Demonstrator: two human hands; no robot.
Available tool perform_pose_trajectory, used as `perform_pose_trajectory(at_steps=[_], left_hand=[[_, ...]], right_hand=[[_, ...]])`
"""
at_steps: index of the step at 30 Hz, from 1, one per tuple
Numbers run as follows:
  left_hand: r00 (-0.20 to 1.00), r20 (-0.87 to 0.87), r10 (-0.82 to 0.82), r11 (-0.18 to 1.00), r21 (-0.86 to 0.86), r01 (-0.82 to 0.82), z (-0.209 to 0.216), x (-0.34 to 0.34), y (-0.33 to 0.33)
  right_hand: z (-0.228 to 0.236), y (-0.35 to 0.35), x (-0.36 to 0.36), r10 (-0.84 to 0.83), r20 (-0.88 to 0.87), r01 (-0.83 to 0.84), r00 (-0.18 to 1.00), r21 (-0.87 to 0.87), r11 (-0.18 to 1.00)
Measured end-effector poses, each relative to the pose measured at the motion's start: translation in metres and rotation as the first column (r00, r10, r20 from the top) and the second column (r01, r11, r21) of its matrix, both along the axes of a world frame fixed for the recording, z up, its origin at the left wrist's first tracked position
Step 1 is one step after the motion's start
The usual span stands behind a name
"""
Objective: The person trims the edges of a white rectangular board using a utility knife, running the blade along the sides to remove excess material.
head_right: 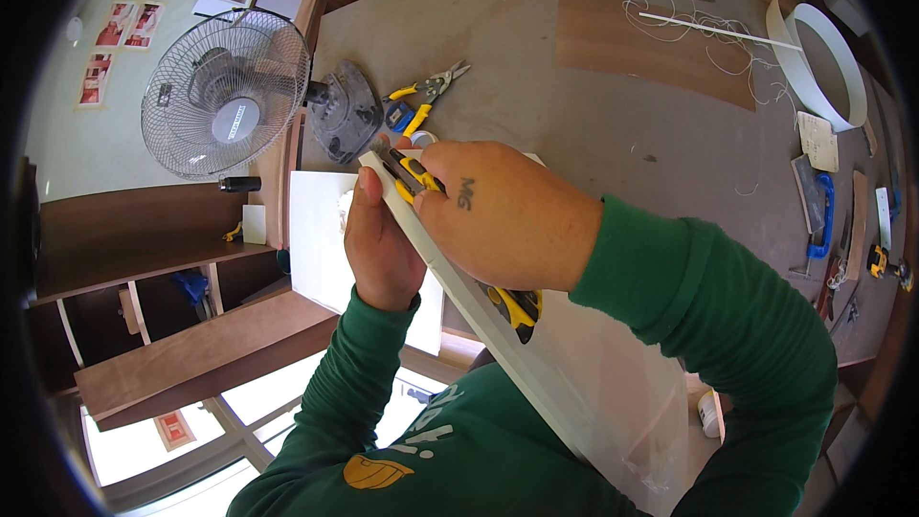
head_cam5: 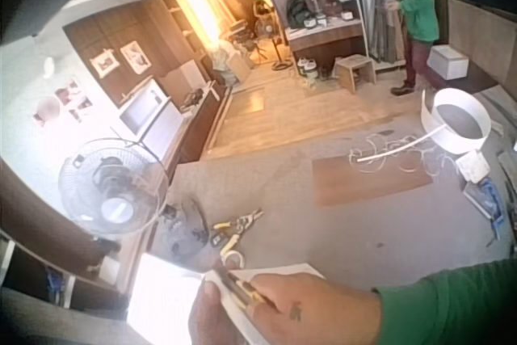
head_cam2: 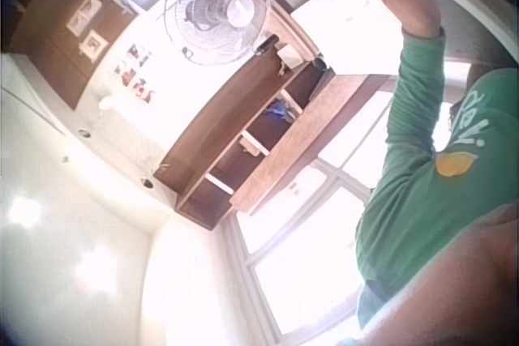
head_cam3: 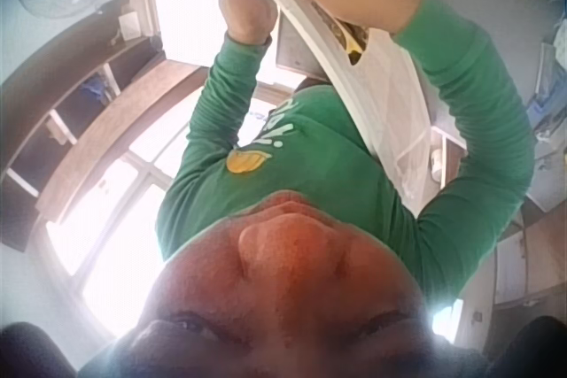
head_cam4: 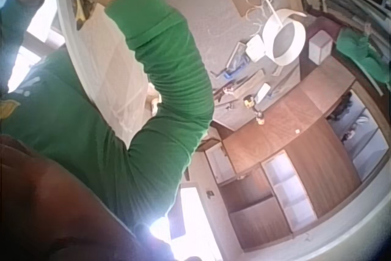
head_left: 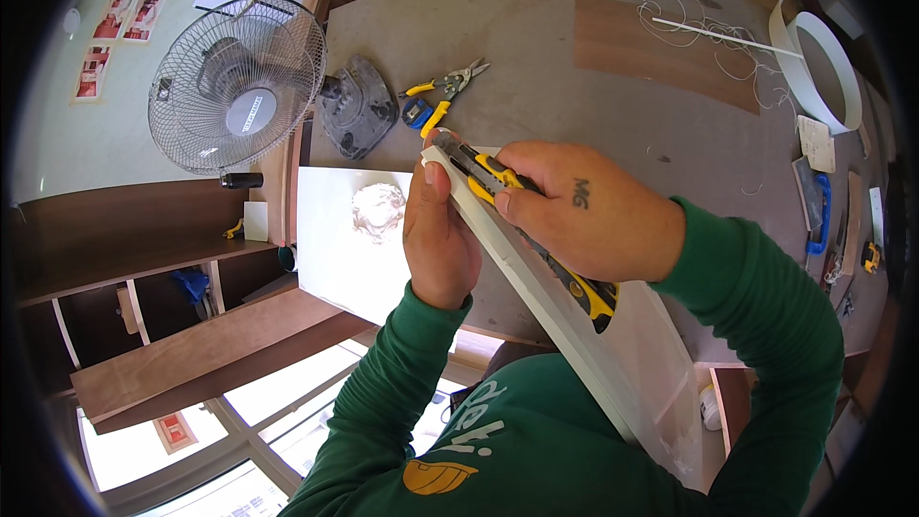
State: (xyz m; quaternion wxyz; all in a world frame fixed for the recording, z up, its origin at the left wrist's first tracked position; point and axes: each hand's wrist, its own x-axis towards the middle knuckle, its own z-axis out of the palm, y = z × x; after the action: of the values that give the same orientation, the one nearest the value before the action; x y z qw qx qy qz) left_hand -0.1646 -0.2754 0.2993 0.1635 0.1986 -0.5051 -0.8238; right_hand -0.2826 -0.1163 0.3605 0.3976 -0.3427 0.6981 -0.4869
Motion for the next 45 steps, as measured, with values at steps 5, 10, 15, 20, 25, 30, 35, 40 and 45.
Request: perform_pose_trajectory(at_steps=[5,10,15,20,25,30,35,40,45], left_hand=[[0.999,-0.019,-0.048,0.999,0.017,0.049,0.002,0.0,-0.001],[0.999,-0.032,-0.014,1.0,-0.006,0.014,0.002,0.0,0.001],[0.999,-0.037,-0.024,1.0,0.007,0.024,0.004,0.0,0.001],[0.998,-0.06,-0.016,0.999,0.05,0.019,0.002,0.001,0.001],[1.0,-0.019,-0.005,1.0,-0.004,0.005,-0.002,0.0,0.0],[1.0,0.002,0.006,1.0,0.027,-0.006,0.0,0.0,0.001],[1.0,-0.013,0.005,1.0,-0.008,-0.005,-0.002,0.001,0.0],[1.0,-0.022,0.004,1.0,-0.009,-0.005,-0.006,0.001,-0.001],[1.0,-0.018,0.005,1.0,-0.022,-0.005,-0.004,0.001,-0.001]], right_hand=[[0.001,0.0,0.001,-0.008,0.007,0.008,1.0,0.001,1.0],[0.003,0.0,0.001,-0.006,0.03,0.006,1.0,0.003,1.0],[0.002,0.001,0.001,-0.006,0.016,0.006,1.0,-0.013,1.0],[0.003,0.001,0.001,0.014,0.004,-0.014,1.0,0.0,1.0],[0.011,0.001,0.003,-0.003,0.011,0.002,1.0,0.042,0.999],[0.01,0.001,0.002,-0.025,0.029,0.025,0.999,0.005,1.0],[0.009,0.001,0.004,-0.006,-0.016,0.006,1.0,0.015,1.0],[0.007,0.0,0.003,0.009,-0.029,-0.008,1.0,0.025,1.0],[0.012,-0.001,0.003,0.028,-0.074,-0.026,0.997,0.031,0.999]])
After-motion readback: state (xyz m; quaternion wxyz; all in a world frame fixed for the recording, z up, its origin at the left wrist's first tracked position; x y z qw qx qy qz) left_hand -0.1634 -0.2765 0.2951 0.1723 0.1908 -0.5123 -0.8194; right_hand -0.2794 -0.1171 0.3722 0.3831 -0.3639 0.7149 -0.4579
